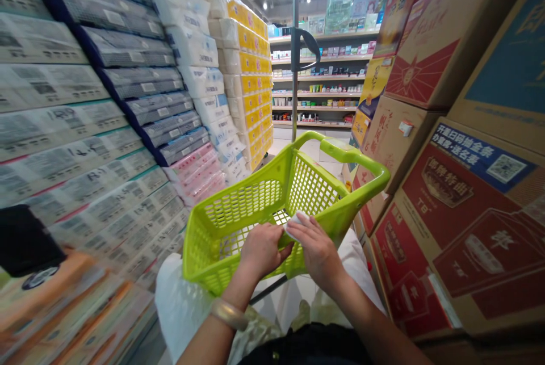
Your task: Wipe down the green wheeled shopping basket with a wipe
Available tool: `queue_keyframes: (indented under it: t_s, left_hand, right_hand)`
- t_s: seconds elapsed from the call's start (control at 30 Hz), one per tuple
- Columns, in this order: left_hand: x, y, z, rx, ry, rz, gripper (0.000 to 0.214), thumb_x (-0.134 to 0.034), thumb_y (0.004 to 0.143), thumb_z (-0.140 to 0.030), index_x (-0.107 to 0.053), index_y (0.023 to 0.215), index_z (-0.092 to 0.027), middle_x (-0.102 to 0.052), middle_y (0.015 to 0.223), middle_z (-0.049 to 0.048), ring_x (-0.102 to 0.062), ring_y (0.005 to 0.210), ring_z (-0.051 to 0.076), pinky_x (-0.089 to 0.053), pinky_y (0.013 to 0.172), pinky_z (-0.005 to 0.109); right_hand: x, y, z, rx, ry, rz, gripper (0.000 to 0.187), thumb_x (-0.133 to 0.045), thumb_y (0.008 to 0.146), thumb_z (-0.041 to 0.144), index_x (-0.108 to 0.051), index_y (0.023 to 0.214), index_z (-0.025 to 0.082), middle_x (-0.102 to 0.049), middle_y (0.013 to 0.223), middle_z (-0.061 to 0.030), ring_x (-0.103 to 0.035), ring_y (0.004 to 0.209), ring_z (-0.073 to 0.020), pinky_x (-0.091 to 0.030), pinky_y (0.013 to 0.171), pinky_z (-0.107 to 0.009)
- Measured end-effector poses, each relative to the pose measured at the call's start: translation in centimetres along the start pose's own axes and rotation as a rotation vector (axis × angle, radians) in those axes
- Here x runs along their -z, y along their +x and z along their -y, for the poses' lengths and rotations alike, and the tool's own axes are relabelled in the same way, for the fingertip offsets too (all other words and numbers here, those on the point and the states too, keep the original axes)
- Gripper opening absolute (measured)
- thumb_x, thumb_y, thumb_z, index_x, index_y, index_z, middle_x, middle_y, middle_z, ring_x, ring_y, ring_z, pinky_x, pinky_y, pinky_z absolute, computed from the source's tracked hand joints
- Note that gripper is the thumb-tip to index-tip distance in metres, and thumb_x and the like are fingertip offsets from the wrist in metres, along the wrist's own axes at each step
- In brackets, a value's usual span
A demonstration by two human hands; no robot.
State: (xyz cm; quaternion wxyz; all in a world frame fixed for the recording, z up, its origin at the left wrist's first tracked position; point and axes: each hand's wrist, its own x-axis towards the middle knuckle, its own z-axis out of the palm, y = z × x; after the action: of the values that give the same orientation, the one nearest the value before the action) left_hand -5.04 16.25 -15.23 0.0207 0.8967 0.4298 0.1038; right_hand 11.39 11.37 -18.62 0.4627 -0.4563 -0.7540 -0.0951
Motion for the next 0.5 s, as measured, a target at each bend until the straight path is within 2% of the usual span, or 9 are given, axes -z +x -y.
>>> queue_keyframes:
  t_s: [0.17,0.23,0.3,0.43,0.5]
  left_hand:
    - [0.2,-0.2,-0.1,-0.013,-0.047,-0.012,0.025,-0.061,0.085,-0.037,-0.069,0.106,-0.026,-0.072,0.092,0.0049,-0.063,0.09,0.026,-0.047,0.079,0.035]
    - [0.2,-0.1,-0.2,-0.01,-0.053,-0.011,0.025,-0.061,0.085,-0.037,-0.069,0.106,-0.026,-0.072,0.092,0.0053,-0.063,0.09,0.025,-0.046,0.079,0.035]
    - [0.1,-0.1,-0.2,-0.011,-0.055,-0.015,0.025,-0.061,0.084,-0.037,-0.069,0.105,-0.026,-0.072,0.092,0.0054,-0.064,0.09,0.025,-0.046,0.079,0.035]
    - [0.0,-0.2,-0.1,-0.016,-0.036,-0.016,0.024,-0.061,0.085,-0.039,-0.069,0.102,-0.024,-0.072,0.091,0.0064,-0.064,0.088,0.026,-0.047,0.078,0.035]
    - [0.0,-0.2,0.0,-0.015,-0.024,-0.014,0.026,-0.061,0.085,-0.041,-0.069,0.101,-0.022,-0.072,0.09,0.007,-0.064,0.088,0.026,-0.047,0.078,0.036]
  right_hand:
    - [4.7,0.7,-3.9,-0.174,-0.104,-0.219,0.049,-0.036,0.088,0.001,-0.066,0.121,0.021,-0.07,0.122,-0.0076,-0.05,0.133,-0.0236,-0.032,0.117,-0.052]
    - [5.6,0.9,-4.7,-0.219,-0.144,-0.3,0.048,-0.036,0.088,0.002,-0.066,0.12,0.02,-0.07,0.122,-0.0091,-0.049,0.134,-0.0248,-0.028,0.118,-0.055]
    - [4.9,0.7,-4.1,-0.214,-0.159,-0.294,0.048,-0.036,0.087,0.001,-0.067,0.12,0.019,-0.07,0.121,-0.0091,-0.049,0.135,-0.025,-0.028,0.118,-0.054]
    - [1.1,-0.1,-1.0,-0.045,-0.072,-0.085,0.049,-0.038,0.088,0.001,-0.066,0.122,0.022,-0.071,0.12,-0.0061,-0.052,0.132,-0.0222,-0.037,0.115,-0.046]
    - [0.3,-0.3,-0.3,0.006,-0.033,-0.025,0.048,-0.039,0.088,0.001,-0.066,0.123,0.022,-0.071,0.12,-0.0058,-0.055,0.129,-0.0212,-0.041,0.113,-0.043]
